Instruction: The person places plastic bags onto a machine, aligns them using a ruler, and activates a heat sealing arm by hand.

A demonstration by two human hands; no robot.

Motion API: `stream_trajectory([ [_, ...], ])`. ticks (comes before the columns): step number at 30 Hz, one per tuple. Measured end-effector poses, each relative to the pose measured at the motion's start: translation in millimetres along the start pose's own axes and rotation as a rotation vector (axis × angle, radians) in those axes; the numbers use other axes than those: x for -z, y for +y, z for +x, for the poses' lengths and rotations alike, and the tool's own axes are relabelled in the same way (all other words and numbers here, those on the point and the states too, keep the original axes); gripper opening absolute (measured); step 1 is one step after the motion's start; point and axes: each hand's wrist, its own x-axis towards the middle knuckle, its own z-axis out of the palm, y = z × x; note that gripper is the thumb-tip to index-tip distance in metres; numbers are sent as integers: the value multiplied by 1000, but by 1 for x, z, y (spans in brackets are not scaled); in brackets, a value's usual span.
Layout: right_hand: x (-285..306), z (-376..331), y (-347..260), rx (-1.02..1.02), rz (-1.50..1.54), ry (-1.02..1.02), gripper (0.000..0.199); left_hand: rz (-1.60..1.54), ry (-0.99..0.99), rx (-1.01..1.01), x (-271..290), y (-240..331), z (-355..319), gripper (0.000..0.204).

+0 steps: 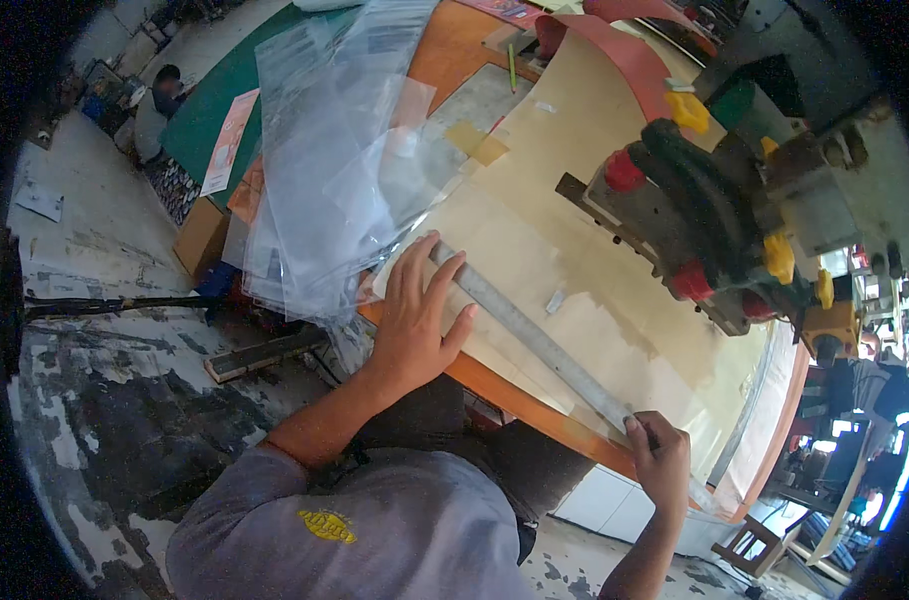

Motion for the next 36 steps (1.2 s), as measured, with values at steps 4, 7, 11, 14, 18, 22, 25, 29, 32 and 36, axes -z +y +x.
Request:
stream_trajectory([
  [4, -4, 4, -5, 33, -37, -22, 22, 20, -49, 57, -3, 3, 4, 66],
  [7, -7, 4, -7, -14, -27, -19, 23, 1, -68, 63, -1, 3, 5, 67],
  [11, -7, 7, -12, -50, -28, -40, 24, -4, -71, 67, -1, 3, 5, 68],
  [14, -8, 7, -9, -52, -12, -34, 24, -3, -83, 71, -1, 2, 4, 68],
  [18, -7, 8, -10, -37, -52, -45, 23, -5, -83, 71, -2, 1, 4, 68],
  [22, -8, 9, -11, -35, -40, -42, 23, 10, -87, 74, -2, 1, 4, 69],
  [25, -7, 10, -14, -33, -46, -36, 22, 29, -79, 65, -3, 1, 4, 69],
  [29, -4, 13, -17, -50, -39, -52, 22, 34, -84, 56, 0, 4, 4, 69],
  [32, 2, 10, -6, -92, -41, -39, 20, 11, -61, 48, -5, 7, 6, 69],
  [36, 32, 1, 4, 29, -73, -60, 35, 88, -96, 65, -2, 9, 5, 67],
])
